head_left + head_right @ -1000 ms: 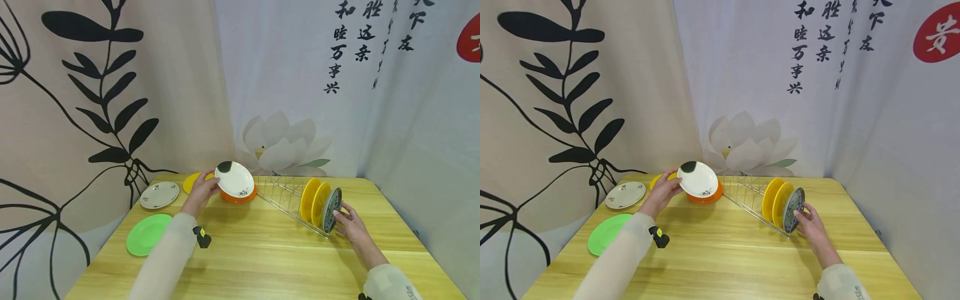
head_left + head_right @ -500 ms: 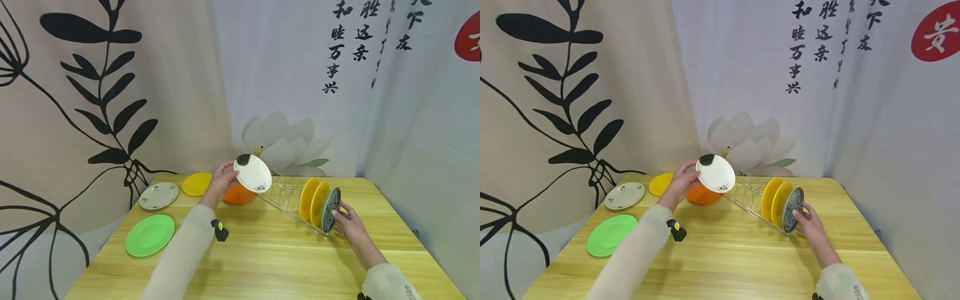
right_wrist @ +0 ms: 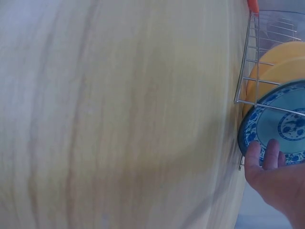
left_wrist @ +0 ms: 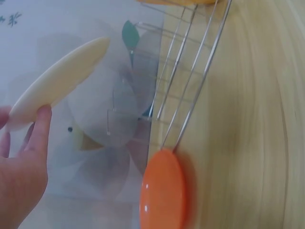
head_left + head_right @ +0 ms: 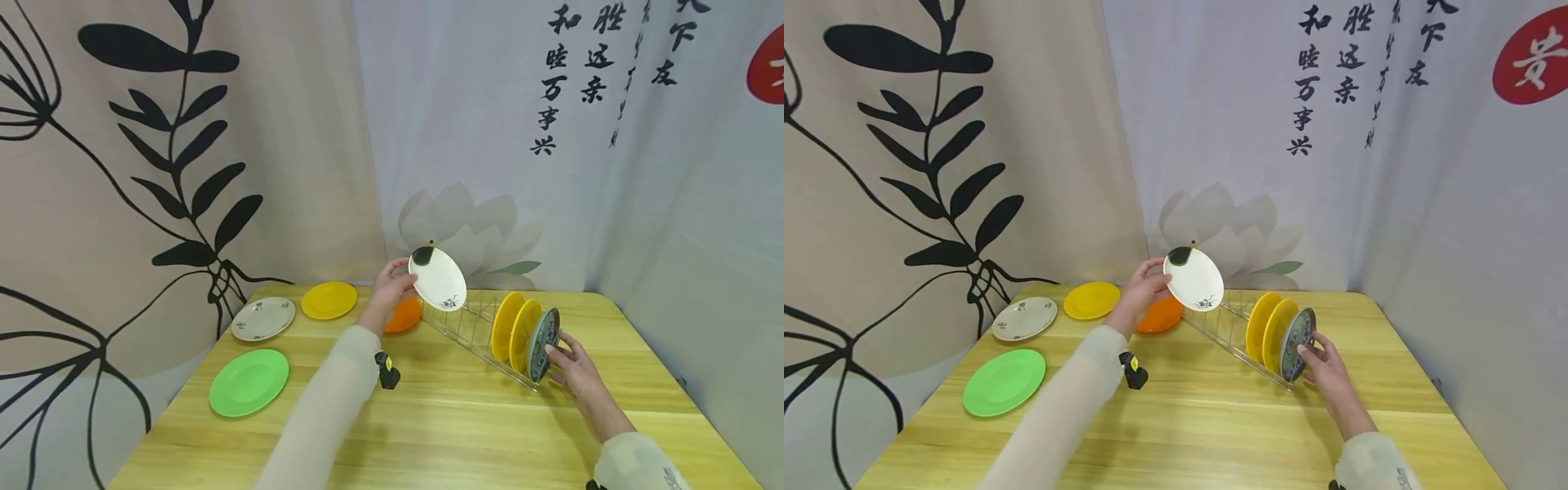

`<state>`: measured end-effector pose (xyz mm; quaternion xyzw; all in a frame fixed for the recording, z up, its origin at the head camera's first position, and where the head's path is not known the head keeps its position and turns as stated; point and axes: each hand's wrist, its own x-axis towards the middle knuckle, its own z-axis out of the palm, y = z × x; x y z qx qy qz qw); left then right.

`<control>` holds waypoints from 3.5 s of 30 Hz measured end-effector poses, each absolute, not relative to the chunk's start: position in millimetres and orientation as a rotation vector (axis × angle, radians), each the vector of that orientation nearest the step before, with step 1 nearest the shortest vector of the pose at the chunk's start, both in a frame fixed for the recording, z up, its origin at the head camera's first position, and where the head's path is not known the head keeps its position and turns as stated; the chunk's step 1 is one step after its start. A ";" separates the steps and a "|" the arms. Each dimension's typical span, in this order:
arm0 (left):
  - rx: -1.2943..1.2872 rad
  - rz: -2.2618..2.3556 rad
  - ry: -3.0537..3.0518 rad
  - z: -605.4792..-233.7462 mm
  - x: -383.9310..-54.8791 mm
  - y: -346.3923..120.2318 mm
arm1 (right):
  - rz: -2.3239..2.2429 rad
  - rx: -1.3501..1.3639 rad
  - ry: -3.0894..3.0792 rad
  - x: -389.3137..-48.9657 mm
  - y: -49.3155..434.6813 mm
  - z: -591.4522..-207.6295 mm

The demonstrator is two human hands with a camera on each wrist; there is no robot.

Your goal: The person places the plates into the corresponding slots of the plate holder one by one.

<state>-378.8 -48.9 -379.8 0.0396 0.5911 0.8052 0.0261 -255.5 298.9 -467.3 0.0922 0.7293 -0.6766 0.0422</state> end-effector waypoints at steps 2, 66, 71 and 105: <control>0.130 2.483 1.832 -380.1 -380.1 -41.1 | -2.078 0.282 2.228 -255.7 298.8 -467.9; 0.280 2.153 2.147 -422.8 -361.8 34.8 | -2.069 0.300 2.239 -253.5 300.9 -470.4; 0.265 2.182 2.121 -423.7 -361.7 26.6 | -2.083 0.294 2.231 -253.5 301.4 -471.0; 0.050 2.136 2.231 -420.5 -363.5 -140.5 | -2.098 0.297 2.235 -254.0 297.8 -470.9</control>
